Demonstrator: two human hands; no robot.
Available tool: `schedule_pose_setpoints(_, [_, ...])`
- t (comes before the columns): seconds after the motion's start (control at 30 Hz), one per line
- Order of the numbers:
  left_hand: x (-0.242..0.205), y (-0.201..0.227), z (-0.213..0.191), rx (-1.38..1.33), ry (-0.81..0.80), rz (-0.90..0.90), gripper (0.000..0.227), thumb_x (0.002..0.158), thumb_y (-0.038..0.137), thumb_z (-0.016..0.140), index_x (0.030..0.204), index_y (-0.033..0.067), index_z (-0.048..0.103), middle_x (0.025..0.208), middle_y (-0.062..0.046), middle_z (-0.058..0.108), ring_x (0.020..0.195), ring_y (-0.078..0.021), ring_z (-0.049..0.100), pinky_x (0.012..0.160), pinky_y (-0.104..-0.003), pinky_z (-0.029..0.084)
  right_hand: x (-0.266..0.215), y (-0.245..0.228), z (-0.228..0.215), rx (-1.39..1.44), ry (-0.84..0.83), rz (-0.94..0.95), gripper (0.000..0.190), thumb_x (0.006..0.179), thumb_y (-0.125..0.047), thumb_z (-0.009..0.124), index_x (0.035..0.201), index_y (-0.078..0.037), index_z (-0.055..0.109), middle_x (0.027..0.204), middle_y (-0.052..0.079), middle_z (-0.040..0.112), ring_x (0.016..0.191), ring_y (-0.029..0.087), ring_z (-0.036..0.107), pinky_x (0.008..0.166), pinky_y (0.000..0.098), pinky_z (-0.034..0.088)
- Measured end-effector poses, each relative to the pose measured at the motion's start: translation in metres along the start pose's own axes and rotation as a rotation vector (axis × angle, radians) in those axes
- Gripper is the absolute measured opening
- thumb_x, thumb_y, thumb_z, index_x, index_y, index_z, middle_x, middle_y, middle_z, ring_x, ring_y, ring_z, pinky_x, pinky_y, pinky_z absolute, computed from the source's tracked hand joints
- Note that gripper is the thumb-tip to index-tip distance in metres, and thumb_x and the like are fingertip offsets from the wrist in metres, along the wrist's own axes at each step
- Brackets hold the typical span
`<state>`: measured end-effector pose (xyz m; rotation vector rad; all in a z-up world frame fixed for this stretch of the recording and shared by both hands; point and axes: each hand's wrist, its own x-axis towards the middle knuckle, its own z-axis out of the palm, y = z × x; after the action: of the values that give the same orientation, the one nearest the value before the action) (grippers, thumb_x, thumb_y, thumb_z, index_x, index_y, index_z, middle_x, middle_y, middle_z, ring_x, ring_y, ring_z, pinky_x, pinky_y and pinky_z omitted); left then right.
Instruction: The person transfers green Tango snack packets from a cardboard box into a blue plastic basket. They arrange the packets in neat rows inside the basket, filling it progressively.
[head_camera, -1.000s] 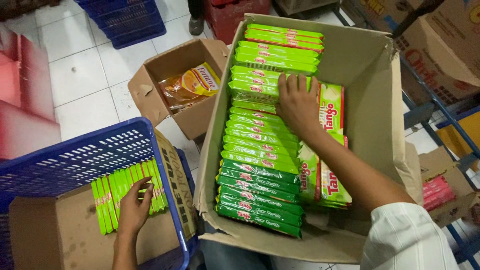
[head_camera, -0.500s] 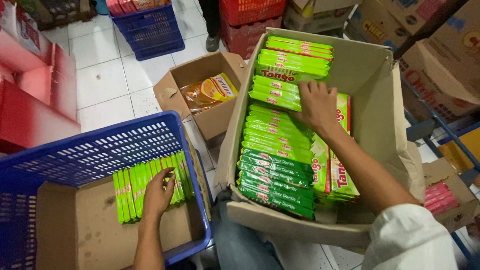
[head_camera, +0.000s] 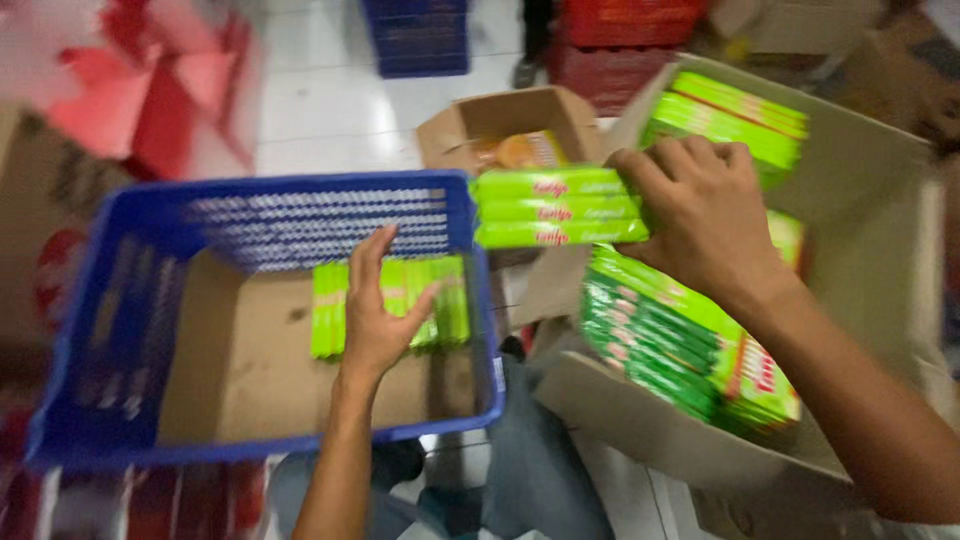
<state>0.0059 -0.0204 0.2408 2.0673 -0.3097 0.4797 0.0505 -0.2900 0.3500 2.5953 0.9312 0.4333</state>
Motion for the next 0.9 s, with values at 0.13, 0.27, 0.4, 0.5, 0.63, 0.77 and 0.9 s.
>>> schedule_pose_setpoints(0.13, [-0.016,-0.031,-0.039,0.184,-0.241,-0.062,0.106,0.070,0.044,0.090,0.156,0.0097,0.039,0.146,-0.024,0.054,0.139,-0.0448,0.047,0.116,-0.059,0.030,0.064,-0.078,0.030,0.091,-0.093,-0.169,0.052,0.058,-0.032,0.086,0.107,-0.022,0.070,0.112,0.001,0.072,0.109,0.027,0.066,0.089,0.0482,0.051])
schedule_pose_setpoints(0.27, [-0.065,-0.087,-0.049,0.339,-0.330,-0.187,0.098,0.068,0.040,0.089,0.149,0.0075,0.045,0.132,-0.023,0.064,0.123,-0.0444,0.061,0.102,-0.058,0.045,0.099,-0.158,0.075,0.183,-0.089,-0.277,0.052,0.056,-0.030,0.088,0.105,-0.023,0.073,0.105,-0.001,0.074,0.107,0.024,0.065,0.094,0.0514,0.050])
schedule_pose_setpoints(0.4, [-0.081,-0.142,-0.072,0.316,-0.293,-0.264,0.087,0.074,0.033,0.086,0.147,0.0095,0.045,0.124,-0.023,0.065,0.113,-0.0480,0.066,0.093,-0.061,0.051,0.121,-0.196,0.097,0.306,-0.080,-0.303,0.072,0.055,-0.037,0.091,0.120,-0.026,0.064,0.111,-0.003,0.068,0.115,0.022,0.060,0.100,0.0575,0.043])
schedule_pose_setpoints(0.5, [-0.085,-0.184,-0.099,0.362,-0.336,-0.465,0.086,0.073,0.043,0.083,0.146,0.0173,0.045,0.119,-0.011,0.068,0.106,-0.0393,0.071,0.086,-0.058,0.056,0.129,-0.211,0.127,0.732,0.076,-0.147,0.090,0.065,-0.047,0.092,0.145,-0.022,0.060,0.143,0.018,0.054,0.137,0.044,0.047,0.105,0.0645,0.042])
schedule_pose_setpoints(0.63, [-0.080,-0.232,-0.146,0.330,-0.279,-0.733,0.081,0.078,0.033,0.081,0.138,-0.0104,0.048,0.119,-0.035,0.066,0.111,-0.0540,0.065,0.094,-0.059,0.052,0.119,-0.233,0.177,0.943,0.180,0.038,0.060,0.092,-0.024,0.081,0.143,-0.004,0.057,0.144,0.029,0.049,0.135,0.054,0.045,0.108,0.0688,0.037])
schedule_pose_setpoints(0.77, [-0.093,-0.354,-0.153,0.653,-0.239,-1.034,0.104,0.068,0.044,0.082,0.144,-0.0123,0.038,0.108,-0.030,0.069,0.102,-0.0493,0.071,0.075,-0.058,0.061,0.105,-0.249,0.224,0.938,0.156,0.110,0.051,0.089,-0.017,0.082,0.136,-0.009,0.062,0.141,0.026,0.055,0.133,0.051,0.052,0.106,0.0666,0.043])
schedule_pose_setpoints(0.9, [-0.109,-0.443,-0.139,0.797,-0.246,-1.297,0.085,0.066,0.044,0.089,0.129,0.0009,0.052,0.112,-0.021,0.071,0.107,-0.0446,0.071,0.085,-0.064,0.057,0.117,-0.245,0.226,1.089,0.059,0.110,0.048,0.093,-0.020,0.078,0.136,-0.012,0.060,0.143,0.026,0.050,0.137,0.051,0.050,0.114,0.0610,0.038])
